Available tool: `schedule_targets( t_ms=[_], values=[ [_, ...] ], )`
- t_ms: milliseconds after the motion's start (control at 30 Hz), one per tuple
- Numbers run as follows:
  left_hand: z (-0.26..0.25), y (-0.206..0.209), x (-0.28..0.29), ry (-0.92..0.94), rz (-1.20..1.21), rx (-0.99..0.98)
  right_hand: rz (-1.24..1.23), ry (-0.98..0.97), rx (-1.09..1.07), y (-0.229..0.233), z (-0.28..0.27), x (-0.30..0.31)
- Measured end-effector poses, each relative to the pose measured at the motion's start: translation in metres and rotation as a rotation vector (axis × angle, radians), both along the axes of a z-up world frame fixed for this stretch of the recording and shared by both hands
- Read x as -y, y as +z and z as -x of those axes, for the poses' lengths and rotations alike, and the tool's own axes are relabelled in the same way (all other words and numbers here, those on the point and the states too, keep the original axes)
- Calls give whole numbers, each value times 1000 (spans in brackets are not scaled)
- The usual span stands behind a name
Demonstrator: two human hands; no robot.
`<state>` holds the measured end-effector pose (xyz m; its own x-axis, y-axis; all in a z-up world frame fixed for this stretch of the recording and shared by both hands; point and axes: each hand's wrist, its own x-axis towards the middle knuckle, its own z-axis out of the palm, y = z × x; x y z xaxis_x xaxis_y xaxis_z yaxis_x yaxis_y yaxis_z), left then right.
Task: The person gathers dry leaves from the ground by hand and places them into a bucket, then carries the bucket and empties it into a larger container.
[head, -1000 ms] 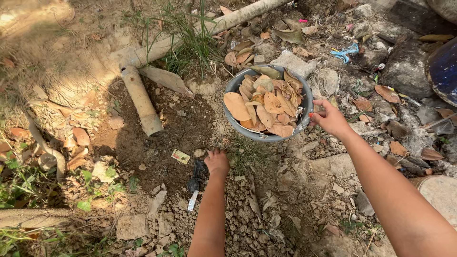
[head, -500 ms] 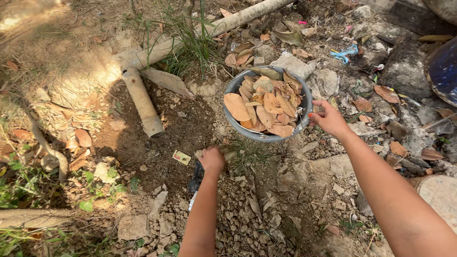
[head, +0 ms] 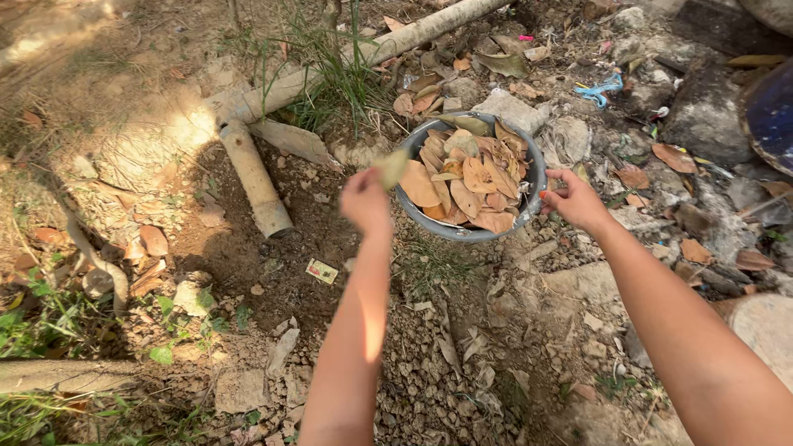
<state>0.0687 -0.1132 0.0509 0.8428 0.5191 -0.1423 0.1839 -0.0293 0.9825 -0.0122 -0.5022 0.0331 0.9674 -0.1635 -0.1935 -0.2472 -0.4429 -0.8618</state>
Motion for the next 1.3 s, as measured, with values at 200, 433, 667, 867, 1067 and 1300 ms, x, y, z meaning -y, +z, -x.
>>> schedule_targets(
  t_ms=[200,433,667,867,1067,1300],
  values=[
    [15,20,85,-233,-92,212,-15,-10,13,0,1,-6],
    [0,-52,64,52,-315,261,93,-7,-22,2,1,-6],
    [31,-99,30,-298,-174,78,174,39,-153,18,-10,-7],
    [48,-53,39,-266,-213,-85,662,116,-419,76,-2,-30],
    [62,-27,57,-160,-113,-211,953,288,-502,99,-7,-25],
    [76,-14,74,-317,-17,-341,1025,301,-554,153,-19,-35]
  ],
)
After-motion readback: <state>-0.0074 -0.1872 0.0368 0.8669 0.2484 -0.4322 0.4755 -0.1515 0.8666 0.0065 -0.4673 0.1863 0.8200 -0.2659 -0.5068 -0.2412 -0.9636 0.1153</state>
